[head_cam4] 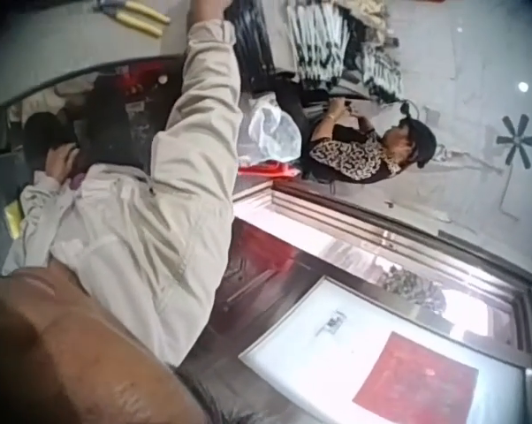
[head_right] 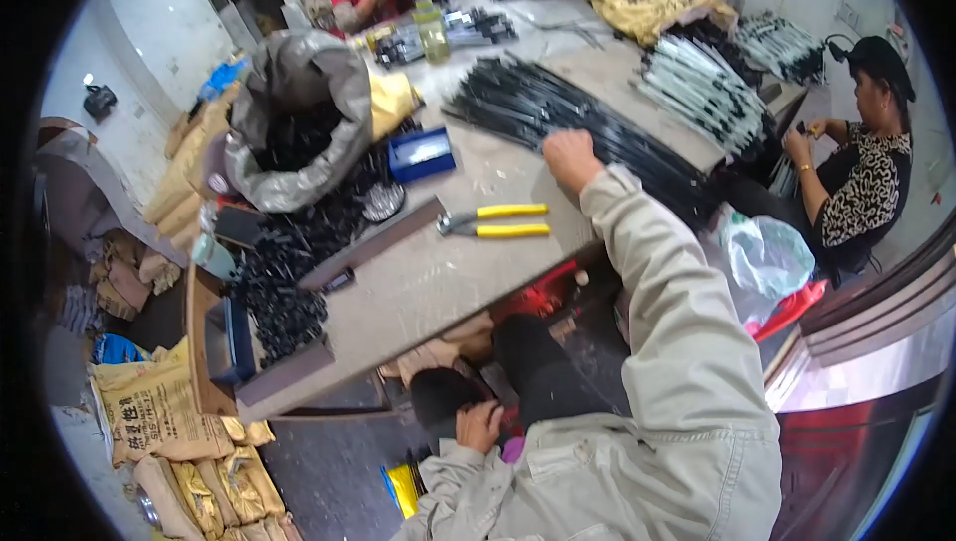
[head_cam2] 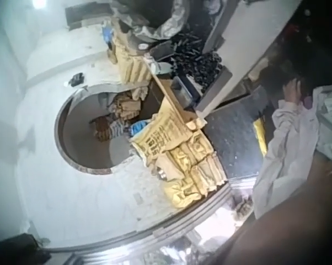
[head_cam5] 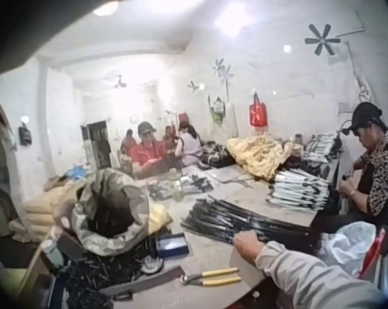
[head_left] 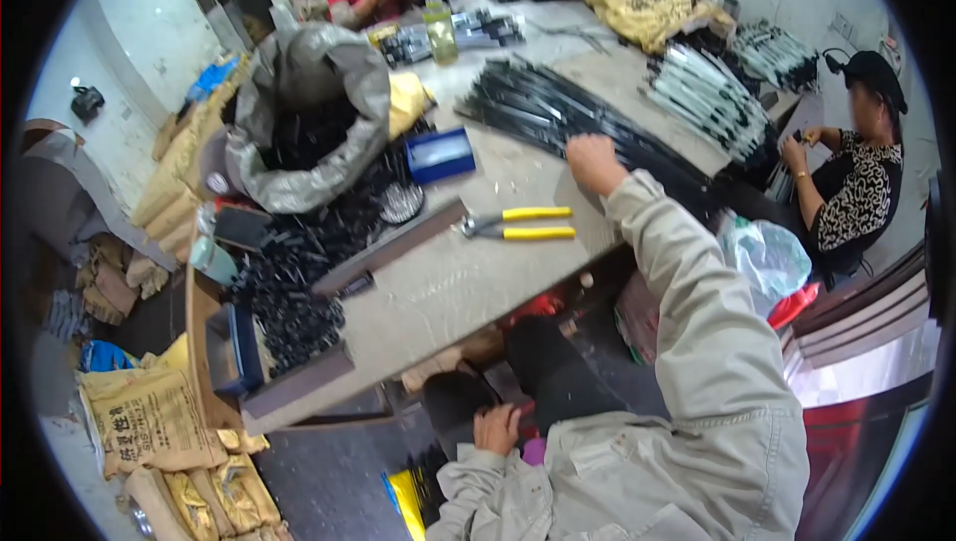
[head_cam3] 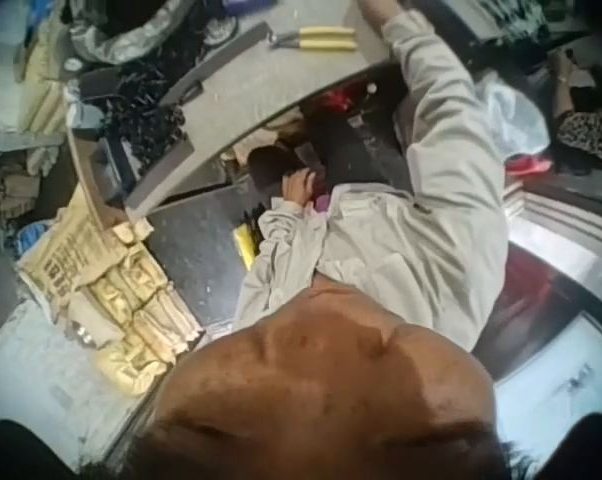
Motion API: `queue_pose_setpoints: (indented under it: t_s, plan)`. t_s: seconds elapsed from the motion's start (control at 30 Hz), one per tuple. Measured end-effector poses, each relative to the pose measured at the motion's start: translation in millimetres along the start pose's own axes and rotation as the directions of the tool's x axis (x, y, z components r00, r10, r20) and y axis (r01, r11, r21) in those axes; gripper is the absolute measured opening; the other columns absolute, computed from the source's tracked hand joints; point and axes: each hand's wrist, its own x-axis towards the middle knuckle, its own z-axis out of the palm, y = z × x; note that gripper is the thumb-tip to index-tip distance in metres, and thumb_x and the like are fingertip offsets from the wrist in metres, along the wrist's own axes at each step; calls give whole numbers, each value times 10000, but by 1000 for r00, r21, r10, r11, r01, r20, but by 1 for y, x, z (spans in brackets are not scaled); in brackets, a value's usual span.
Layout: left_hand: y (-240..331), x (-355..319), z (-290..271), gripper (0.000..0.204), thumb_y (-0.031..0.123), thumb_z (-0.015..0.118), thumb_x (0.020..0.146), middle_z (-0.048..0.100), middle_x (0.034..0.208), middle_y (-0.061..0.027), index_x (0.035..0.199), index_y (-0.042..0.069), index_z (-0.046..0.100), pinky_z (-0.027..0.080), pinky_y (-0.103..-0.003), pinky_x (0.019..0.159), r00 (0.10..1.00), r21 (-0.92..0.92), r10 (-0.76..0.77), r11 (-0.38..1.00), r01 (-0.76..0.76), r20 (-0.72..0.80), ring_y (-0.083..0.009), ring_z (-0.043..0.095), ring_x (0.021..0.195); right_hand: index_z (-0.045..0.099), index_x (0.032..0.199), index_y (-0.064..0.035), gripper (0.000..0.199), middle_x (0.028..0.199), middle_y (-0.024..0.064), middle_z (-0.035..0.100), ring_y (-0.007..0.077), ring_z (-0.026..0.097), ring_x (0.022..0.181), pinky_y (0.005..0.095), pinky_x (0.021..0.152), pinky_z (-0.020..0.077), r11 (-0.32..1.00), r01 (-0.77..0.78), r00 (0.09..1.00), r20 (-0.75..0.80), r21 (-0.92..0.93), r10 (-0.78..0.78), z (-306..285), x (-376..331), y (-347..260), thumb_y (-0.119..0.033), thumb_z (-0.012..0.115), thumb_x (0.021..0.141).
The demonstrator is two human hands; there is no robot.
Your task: Assembling wire-based mechanical components using pliers at a workbench.
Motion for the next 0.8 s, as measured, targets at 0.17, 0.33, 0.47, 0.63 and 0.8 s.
queue_pose_setpoints:
  t_s: [0.17,0.33,0.47,0.63,0.8]
  plan:
    - [0,-8,3,229,283,549,828,649,849,-115,905,91,646,380,-403,848,999,17,-30,999,30,41,-268,595,825,660,752,-66,119,795,136,639,282,639,738,377,602,500,1000,2,996,92,1,-2,-6,-9,-7,-111,557,710]
    - [7,3,-6,222,277,553,824,648,854,-118,901,92,648,375,-396,848,1000,3,-5,1000,4,24,-273,593,829,569,842,-18,147,764,175,628,310,634,706,423,570,492,979,-154,980,-106,136,169,4,1,9,-95,544,719]
    - [3,-1,-5,213,264,554,824,648,858,-117,901,90,649,376,-391,844,1000,4,-28,1000,28,-5,-270,594,830,537,846,-16,152,748,179,626,340,620,688,443,602,482,982,-105,985,-118,158,124,-18,11,13,-134,546,750]
    - [5,-7,-1,211,257,556,823,648,863,-115,902,83,648,378,-392,854,999,-11,-35,999,35,12,-273,595,824,648,740,-52,248,714,163,631,334,624,694,434,618,489,984,-129,985,-97,126,141,-42,19,24,-293,596,774]
    - [8,-1,-2,191,244,576,815,654,879,-97,899,94,660,379,-384,863,999,-11,-36,999,36,40,-264,600,836,643,774,-60,239,751,163,630,341,614,724,454,596,462,987,-99,986,-118,123,113,-62,26,34,-294,599,783]
